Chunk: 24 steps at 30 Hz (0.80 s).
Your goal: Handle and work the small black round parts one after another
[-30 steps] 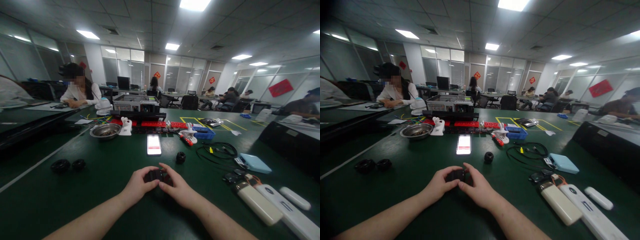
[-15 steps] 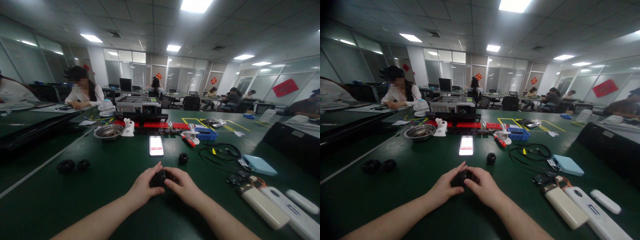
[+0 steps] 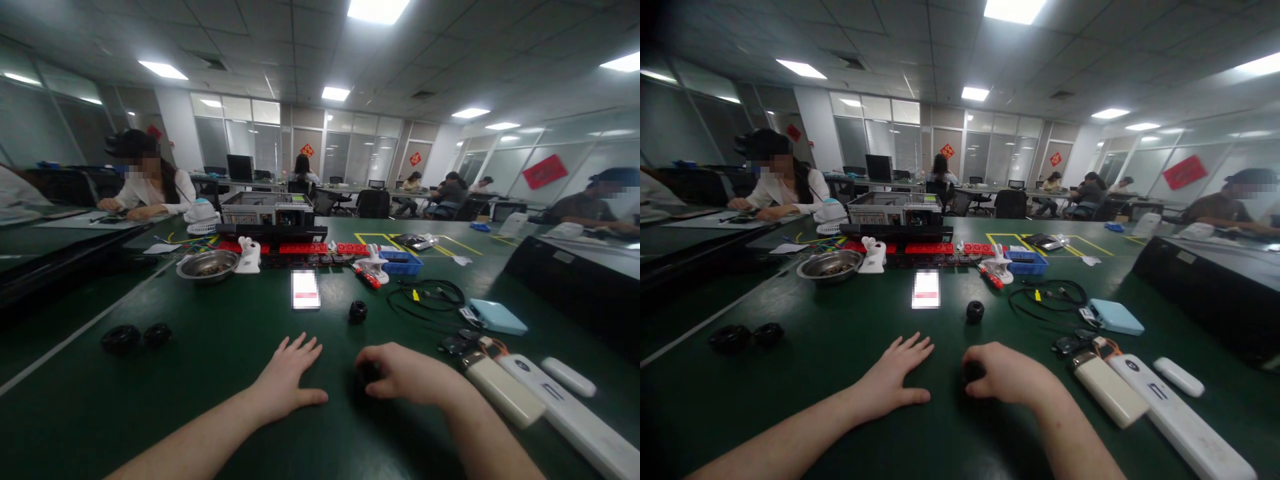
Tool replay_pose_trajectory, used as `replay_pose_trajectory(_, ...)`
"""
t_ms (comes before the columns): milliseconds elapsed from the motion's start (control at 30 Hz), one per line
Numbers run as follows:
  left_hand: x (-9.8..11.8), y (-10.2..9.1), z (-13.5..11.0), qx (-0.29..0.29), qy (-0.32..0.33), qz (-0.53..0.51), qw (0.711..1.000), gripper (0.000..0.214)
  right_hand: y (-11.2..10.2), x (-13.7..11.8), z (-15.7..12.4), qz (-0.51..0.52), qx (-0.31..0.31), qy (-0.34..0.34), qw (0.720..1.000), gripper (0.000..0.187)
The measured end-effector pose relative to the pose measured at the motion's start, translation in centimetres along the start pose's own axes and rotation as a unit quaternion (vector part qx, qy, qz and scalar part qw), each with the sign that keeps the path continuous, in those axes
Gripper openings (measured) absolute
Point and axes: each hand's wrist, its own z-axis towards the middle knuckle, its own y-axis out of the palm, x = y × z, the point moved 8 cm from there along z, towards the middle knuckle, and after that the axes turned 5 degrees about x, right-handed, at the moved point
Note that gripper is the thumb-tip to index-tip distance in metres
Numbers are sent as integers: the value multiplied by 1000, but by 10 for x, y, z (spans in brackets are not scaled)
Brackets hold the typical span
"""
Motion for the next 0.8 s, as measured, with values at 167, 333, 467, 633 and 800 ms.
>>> replay_pose_trajectory(167,1,-3,-3,-1,7,-2,1000,70,-43,94,1,43,154,185,970,34)
replay_pose_trajectory(333,3,-4,-6,5,7,-7,1000,67,-54,120,30,20,375,202,904,42)
replay_pose_trajectory(467,4,-7,-7,18,10,-19,1000,62,-45,114,51,35,401,164,901,41)
replay_pose_trajectory(633,17,-37,-17,61,-22,-96,993,47,-49,100,42,63,363,126,921,36)
replay_pose_trajectory(800,82,-4,-69,-101,9,-449,888,40,-22,66,-40,100,292,69,949,33)
